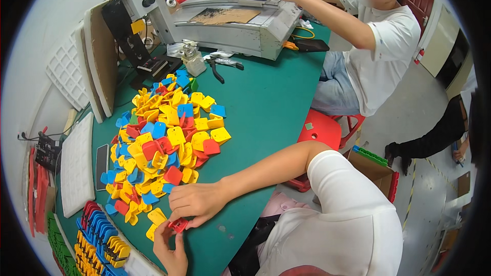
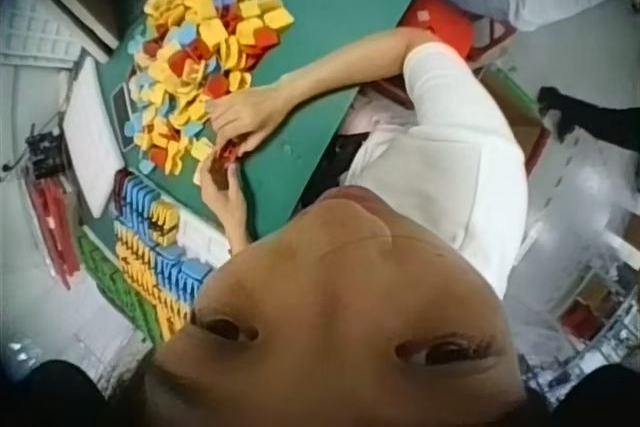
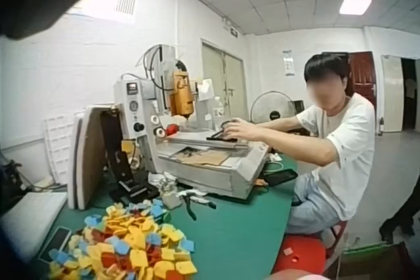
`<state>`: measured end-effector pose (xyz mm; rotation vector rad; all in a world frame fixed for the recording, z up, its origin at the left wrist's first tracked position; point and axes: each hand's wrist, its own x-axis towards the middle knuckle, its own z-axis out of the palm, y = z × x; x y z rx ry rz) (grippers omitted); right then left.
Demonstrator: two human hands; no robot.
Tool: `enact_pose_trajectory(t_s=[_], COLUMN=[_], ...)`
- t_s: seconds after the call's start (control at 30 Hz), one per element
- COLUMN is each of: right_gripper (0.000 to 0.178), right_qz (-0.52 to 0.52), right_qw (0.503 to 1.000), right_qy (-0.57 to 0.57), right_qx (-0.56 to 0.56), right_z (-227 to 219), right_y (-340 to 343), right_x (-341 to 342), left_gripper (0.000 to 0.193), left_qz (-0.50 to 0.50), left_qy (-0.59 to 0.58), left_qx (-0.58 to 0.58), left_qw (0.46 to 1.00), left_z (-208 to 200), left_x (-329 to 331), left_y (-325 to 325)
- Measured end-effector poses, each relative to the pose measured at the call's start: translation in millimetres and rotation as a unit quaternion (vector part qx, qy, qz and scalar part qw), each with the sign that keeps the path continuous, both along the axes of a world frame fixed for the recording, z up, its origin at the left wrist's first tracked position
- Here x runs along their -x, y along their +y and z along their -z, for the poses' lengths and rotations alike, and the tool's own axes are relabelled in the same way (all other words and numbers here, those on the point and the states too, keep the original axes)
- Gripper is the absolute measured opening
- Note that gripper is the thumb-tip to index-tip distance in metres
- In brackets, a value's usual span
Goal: Assembling electronic circuits into yellow plastic protective casings and organizing them into sorting trays.
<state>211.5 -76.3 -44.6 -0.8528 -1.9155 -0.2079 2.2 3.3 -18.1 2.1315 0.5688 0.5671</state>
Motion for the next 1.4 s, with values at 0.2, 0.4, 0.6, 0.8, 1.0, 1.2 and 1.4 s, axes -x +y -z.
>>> enact_pose_trajectory(t_s=[0.2, 0.4, 0.6, 0.8, 1.0, 1.2, 1.4], right_gripper=[0.024, 0.019, 0.037, 0.052, 0.079, 0.079, 0.084], right_qz=[-0.009, 0.051, 0.119, 0.319, 0.657, 0.583, 0.260], right_qw=[1.000, 0.994, 0.982, 0.927, 0.669, 0.777, 0.938], right_qy=[0.005, -0.095, -0.136, -0.084, -0.001, 0.042, 0.029], right_qx=[0.005, 0.020, 0.049, 0.177, 0.348, 0.233, 0.227], right_z=[0.1, -0.1, -15.8, -46.4, -21.1, -20.3, -67.0], right_y=[0.4, 1.6, -16.1, -86.4, -162.5, -144.3, -75.2], right_x=[0.6, -9.1, -13.5, -41.5, -129.3, -118.1, -22.3], left_gripper=[0.034, 0.040, 0.039, 0.041, 0.041, 0.036, 0.049], left_qz=[0.057, 0.027, 0.031, 0.030, 0.042, 0.044, 0.129], left_qy=[0.028, 0.004, 0.017, -0.015, -0.041, -0.060, -0.084], left_qx=[-0.081, -0.143, -0.142, -0.156, -0.160, -0.063, 0.436], left_qw=[0.995, 0.989, 0.989, 0.987, 0.985, 0.995, 0.887], left_z=[-3.7, -6.5, -7.1, -7.2, -7.9, -9.0, -23.2], left_x=[-1.4, -5.8, -5.7, -4.1, -10.0, -1.4, -1.0], left_y=[2.7, -1.4, 0.0, -1.2, -1.4, -1.7, 0.4])
